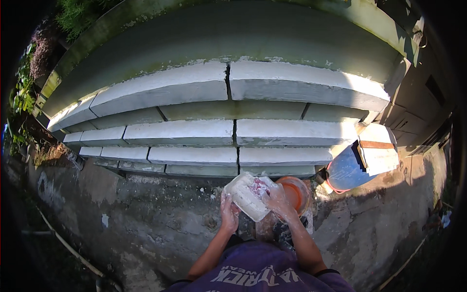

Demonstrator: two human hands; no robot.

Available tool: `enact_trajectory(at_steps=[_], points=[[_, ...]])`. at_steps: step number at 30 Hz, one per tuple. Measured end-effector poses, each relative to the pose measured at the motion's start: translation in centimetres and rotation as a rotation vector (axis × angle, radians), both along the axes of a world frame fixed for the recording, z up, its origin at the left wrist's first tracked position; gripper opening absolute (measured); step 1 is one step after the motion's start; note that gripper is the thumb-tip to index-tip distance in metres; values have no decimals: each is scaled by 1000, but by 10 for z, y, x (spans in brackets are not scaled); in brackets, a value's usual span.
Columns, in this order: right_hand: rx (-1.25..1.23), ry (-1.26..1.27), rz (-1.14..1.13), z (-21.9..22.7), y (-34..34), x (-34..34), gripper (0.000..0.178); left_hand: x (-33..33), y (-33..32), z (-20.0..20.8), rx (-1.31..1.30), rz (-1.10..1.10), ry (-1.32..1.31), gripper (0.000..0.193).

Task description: Applying plaster or putty to the surfaces and joints of a concrete wall using a spatula.

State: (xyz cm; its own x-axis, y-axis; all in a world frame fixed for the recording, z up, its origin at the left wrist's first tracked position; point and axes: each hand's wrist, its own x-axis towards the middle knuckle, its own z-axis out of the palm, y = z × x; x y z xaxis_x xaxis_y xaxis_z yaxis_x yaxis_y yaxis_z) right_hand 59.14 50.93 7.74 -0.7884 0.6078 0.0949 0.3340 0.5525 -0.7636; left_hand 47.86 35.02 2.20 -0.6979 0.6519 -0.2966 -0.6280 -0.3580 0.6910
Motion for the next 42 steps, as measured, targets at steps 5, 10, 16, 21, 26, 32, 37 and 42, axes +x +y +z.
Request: enact_trajectory(at_steps=[5,10,16,21,26,32,37,42], points=[[4,119,42,10,13,24,37,16,18,5,13,-79,21,54],[-63,62,50,27,16,42,40,39,29,3,42,-73,-68,56],[-182,59,36,48,30,61,43,56,44,8,95,-24,-11,56],[-131,15,133,16,49,67,44,75,49,1,89,-14,-11,51],[-102,-139,94,-33,70,77,42,83,48,-13,39,-10,16,53],[-58,-256,72,-59,78,84,40,93,52,-11,-34,47,92,58],[-235,-10,119,-43,62,78,41,90,52,-5,8,95,108,58],[-114,-236,36,-4,55,75,37,83,47,-9,-8,47,114,58]])
